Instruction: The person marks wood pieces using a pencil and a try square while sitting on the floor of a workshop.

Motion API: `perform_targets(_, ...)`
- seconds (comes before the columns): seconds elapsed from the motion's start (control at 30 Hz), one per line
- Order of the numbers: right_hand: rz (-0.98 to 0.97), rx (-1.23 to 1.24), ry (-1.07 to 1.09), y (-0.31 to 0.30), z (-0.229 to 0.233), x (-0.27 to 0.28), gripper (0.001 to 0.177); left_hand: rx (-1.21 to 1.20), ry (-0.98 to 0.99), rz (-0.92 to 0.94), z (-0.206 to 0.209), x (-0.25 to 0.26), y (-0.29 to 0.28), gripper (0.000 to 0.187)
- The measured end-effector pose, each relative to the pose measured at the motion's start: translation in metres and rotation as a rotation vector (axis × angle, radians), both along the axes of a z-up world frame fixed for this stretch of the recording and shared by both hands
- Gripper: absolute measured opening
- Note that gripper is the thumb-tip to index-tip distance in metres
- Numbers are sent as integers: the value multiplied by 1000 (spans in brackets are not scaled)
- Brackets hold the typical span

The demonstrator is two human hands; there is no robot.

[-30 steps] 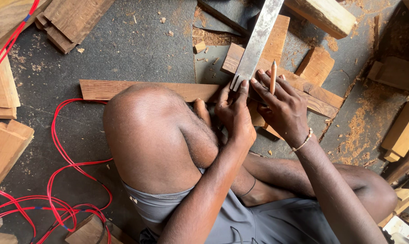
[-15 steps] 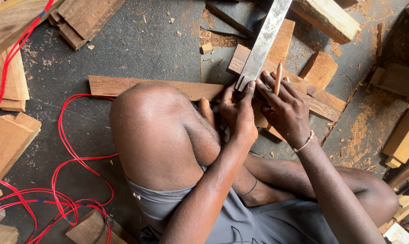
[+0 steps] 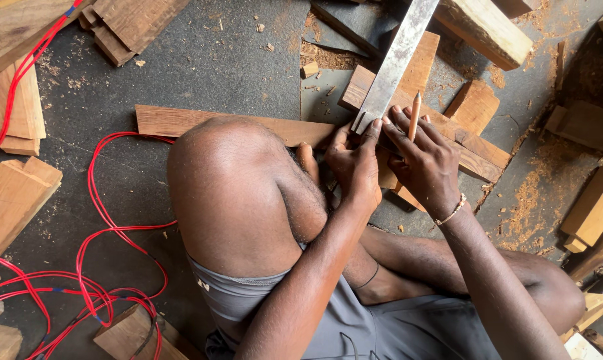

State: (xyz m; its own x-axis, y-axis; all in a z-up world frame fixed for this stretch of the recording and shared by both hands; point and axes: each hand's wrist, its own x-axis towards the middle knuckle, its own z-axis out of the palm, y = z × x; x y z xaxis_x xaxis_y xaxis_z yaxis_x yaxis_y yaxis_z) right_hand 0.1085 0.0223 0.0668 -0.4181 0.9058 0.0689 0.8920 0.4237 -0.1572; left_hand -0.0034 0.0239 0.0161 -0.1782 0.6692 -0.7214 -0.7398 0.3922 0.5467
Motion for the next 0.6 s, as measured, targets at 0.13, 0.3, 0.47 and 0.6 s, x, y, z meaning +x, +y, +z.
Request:
perform_targets(0.13, -3, 11, 4, -2, -1, 1, 74, 21, 23, 0, -1, 1, -1, 38)
perform_targets(0.3, -18, 10, 12, -4, -5, 4, 74, 56, 35, 3, -1, 0, 1, 39)
perform_targets(0.47, -13, 28, 3, -5, -14, 9, 67, -32, 289, -195, 8, -2, 4, 38)
perform_targets(0.6, -3, 81, 29, -3, -18, 8, 63, 90, 566, -267, 26, -12, 4, 50)
